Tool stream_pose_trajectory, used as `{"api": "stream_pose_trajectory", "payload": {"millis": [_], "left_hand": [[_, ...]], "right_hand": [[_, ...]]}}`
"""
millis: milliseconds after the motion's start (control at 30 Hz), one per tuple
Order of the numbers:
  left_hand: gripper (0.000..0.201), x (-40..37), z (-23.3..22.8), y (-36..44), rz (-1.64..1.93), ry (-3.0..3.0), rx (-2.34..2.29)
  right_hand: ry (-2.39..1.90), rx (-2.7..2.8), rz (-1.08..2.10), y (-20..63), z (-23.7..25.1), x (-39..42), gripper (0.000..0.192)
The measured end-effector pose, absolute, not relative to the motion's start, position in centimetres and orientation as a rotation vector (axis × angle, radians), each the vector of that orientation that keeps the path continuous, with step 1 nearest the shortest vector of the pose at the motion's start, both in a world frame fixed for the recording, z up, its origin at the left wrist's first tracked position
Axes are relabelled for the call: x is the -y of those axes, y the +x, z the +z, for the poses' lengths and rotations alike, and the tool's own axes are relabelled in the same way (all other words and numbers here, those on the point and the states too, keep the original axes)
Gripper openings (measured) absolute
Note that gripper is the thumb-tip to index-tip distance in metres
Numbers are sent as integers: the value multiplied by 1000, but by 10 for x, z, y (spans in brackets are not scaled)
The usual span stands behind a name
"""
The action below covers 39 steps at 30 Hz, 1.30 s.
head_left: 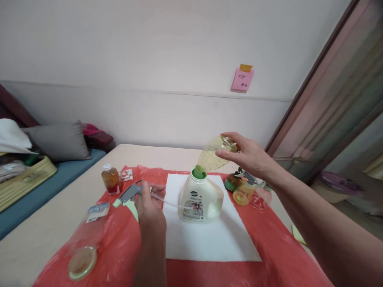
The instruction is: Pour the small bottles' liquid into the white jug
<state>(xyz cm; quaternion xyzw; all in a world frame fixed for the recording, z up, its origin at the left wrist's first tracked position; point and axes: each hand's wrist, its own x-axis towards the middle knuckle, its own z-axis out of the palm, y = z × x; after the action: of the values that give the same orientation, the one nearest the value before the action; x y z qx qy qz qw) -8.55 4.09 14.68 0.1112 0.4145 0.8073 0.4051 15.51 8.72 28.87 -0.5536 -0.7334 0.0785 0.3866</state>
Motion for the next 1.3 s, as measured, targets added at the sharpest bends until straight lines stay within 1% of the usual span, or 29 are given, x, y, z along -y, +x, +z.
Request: {"api": "stream_pose_trajectory", "payload": {"millis": [167, 300, 400, 500, 567, 700, 800, 1000, 1300], "left_hand": [[31, -42, 146, -89, 2058, 291, -1037], [30, -41, 145, -88, 2062, 321, -1028], [30, -41, 145, -85, 2052, 336, -1030], [31, -40, 146, -83, 2045, 317, -1013], [33, -40, 148, -82, 2054, 290, -1005], [38, -39, 151, -79, 2074, 184, -1035], [42, -40, 151, -76, 2062, 122, -1050], [44, -44, 145, -71, 2052, 153, -1049], [44, -42, 144, -70, 2107, 179, -1038]], "right_hand": [[-1462, 1903, 159, 150, 295, -83, 67], [-1402, 1897, 147, 152, 292, -79, 70], [-1326, 1858, 117, 158, 282, -72, 69], [-1298, 1724, 130, 167, 257, -63, 70], [-1278, 1529, 242, 173, 232, -56, 66], [-1062, 989, 765, 179, 174, -43, 44], [-946, 829, 999, 178, 142, -32, 37], [-930, 881, 1086, 176, 117, -18, 44], [-957, 885, 1024, 188, 115, -9, 44]]}}
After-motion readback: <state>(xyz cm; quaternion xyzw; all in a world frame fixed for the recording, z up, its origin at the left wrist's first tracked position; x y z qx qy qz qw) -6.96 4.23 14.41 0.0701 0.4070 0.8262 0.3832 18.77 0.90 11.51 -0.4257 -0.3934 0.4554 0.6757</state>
